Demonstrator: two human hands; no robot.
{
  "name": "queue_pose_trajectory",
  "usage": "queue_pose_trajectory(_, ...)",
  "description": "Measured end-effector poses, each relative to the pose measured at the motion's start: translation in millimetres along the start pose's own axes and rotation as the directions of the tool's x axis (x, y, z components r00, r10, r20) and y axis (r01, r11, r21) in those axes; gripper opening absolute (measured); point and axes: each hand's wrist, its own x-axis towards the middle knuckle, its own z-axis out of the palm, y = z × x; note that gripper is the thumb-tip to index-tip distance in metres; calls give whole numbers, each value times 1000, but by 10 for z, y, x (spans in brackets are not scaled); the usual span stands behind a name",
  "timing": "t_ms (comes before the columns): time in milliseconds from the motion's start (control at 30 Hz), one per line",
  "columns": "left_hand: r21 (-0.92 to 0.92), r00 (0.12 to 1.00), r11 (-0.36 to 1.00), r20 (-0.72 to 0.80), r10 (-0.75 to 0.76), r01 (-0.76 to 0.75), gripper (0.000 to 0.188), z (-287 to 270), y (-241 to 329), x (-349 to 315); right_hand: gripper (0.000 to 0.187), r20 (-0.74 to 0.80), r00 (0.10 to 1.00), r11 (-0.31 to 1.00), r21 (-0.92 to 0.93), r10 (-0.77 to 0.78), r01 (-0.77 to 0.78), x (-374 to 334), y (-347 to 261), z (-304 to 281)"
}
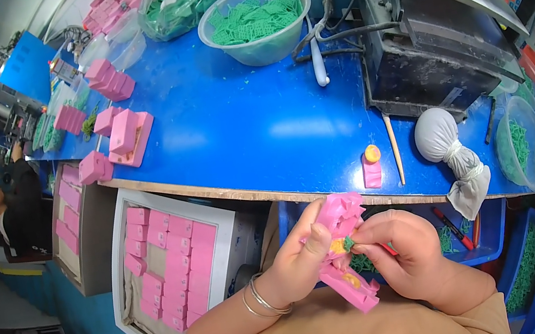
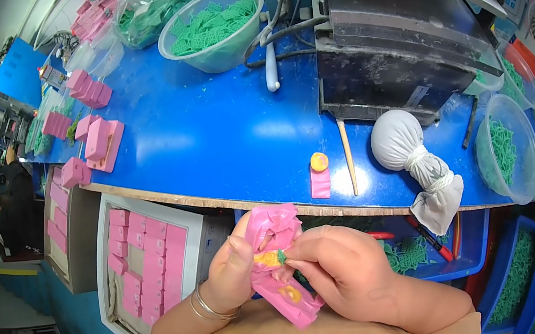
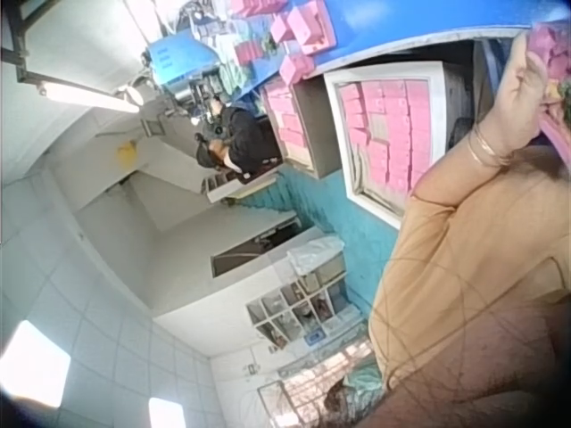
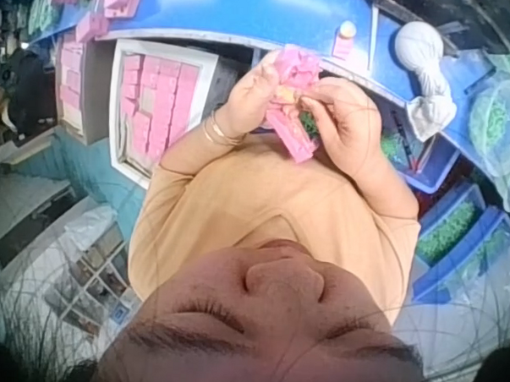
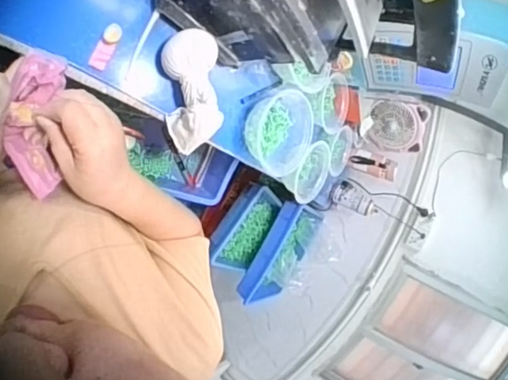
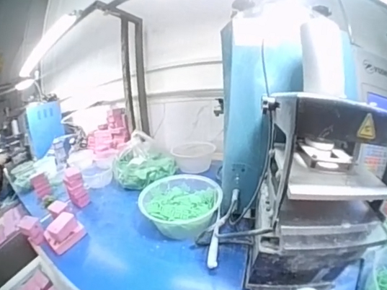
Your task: Assembling small green decorative wax components into yellow inserts within pink silicone molds at a production workstation.
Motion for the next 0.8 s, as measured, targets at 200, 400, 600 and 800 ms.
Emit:
queue_pose_trajectory(200, 300, 983, 953, -157, 92, -41, 64, 83, 59, -16, 26, -40, 999, 981, -194, 19, -27, 50, -58, -52)
queue_pose_trajectory(400, 781, 905, 547, 53, 423, -302, 58, 66, 88, 31, 30, -35, 942, 870, -396, -333, 293, -14, -17, -23)
queue_pose_trajectory(600, 864, 851, 338, 174, 495, -373, 53, 13, 144, 100, 27, -138, 932, 908, -311, -336, 281, -30, 30, 5)
queue_pose_trajectory(800, 804, 777, 502, -80, 624, -320, 38, 19, 150, 135, 22, -212, 954, 919, 376, 210, -119, -102, -23, -53)
